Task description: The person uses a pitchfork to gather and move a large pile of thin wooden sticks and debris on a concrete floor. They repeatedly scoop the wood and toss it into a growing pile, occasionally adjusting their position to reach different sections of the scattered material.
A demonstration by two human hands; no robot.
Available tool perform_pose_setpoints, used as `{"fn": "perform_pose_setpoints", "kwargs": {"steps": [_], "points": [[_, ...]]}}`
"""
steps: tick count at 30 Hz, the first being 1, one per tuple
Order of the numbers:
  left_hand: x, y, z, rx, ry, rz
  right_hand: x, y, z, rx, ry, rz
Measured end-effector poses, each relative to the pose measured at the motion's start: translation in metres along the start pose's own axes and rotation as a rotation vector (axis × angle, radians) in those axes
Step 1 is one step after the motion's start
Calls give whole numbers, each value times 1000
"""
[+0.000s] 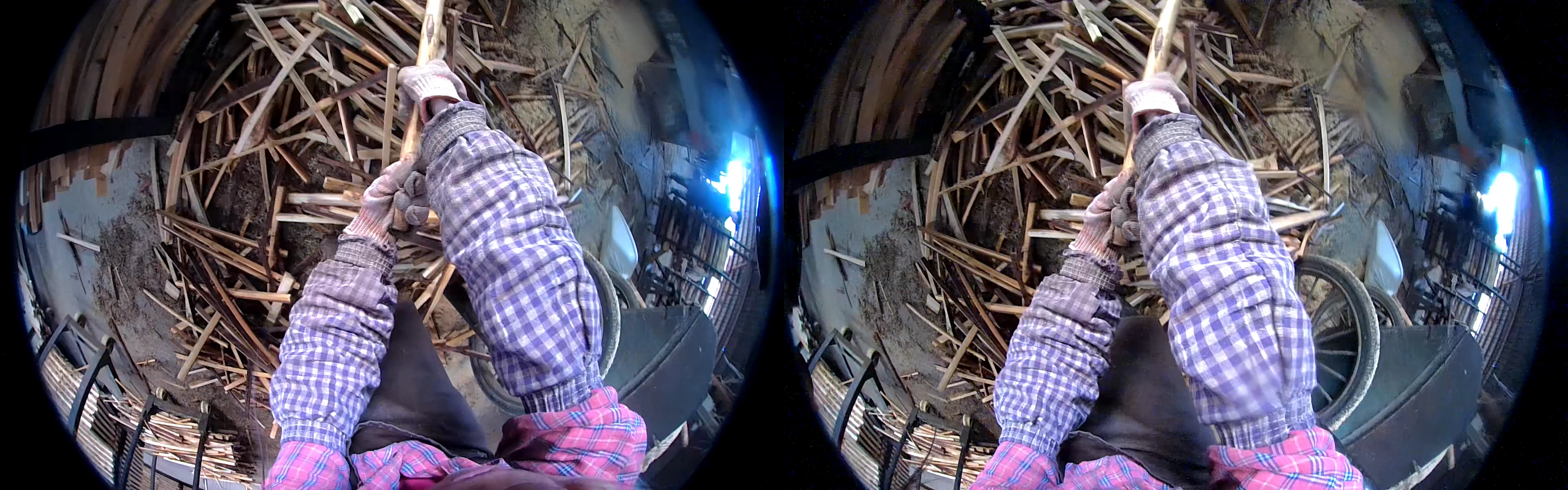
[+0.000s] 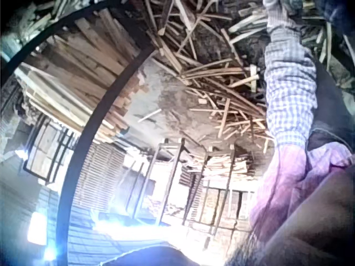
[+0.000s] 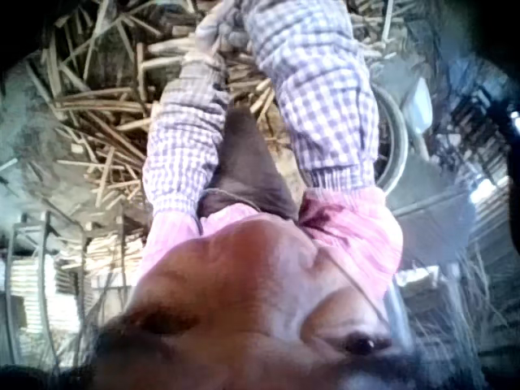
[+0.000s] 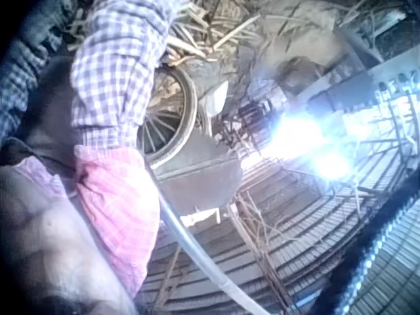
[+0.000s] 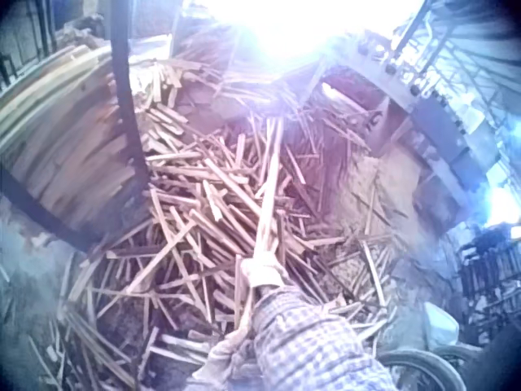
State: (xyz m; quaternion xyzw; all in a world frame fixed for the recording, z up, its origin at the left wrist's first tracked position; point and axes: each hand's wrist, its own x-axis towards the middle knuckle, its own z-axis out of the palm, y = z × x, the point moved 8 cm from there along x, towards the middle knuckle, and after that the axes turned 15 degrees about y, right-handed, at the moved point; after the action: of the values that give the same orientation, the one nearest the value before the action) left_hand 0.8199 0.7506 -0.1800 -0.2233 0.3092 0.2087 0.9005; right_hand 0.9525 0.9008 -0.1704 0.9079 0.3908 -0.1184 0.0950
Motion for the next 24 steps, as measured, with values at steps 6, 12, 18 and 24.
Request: {"fn": "perform_pose_setpoints", "kwargs": {"steps": [6, 12, 18, 24], "points": [[-72, -65, -69, -47, 108, -252, -111, 43, 4, 446, -30, 320], [-200, -145, -81, -33, 66, -366, -253, 90, 1, 380, -220, 498], [-189, -156, -36, -12, 35, -422, -214, 90, -16, 1141, -171, 350], [-204, -141, -28, 67, 22, -478, -130, 57, -38, 1328, -274, 387]]}}
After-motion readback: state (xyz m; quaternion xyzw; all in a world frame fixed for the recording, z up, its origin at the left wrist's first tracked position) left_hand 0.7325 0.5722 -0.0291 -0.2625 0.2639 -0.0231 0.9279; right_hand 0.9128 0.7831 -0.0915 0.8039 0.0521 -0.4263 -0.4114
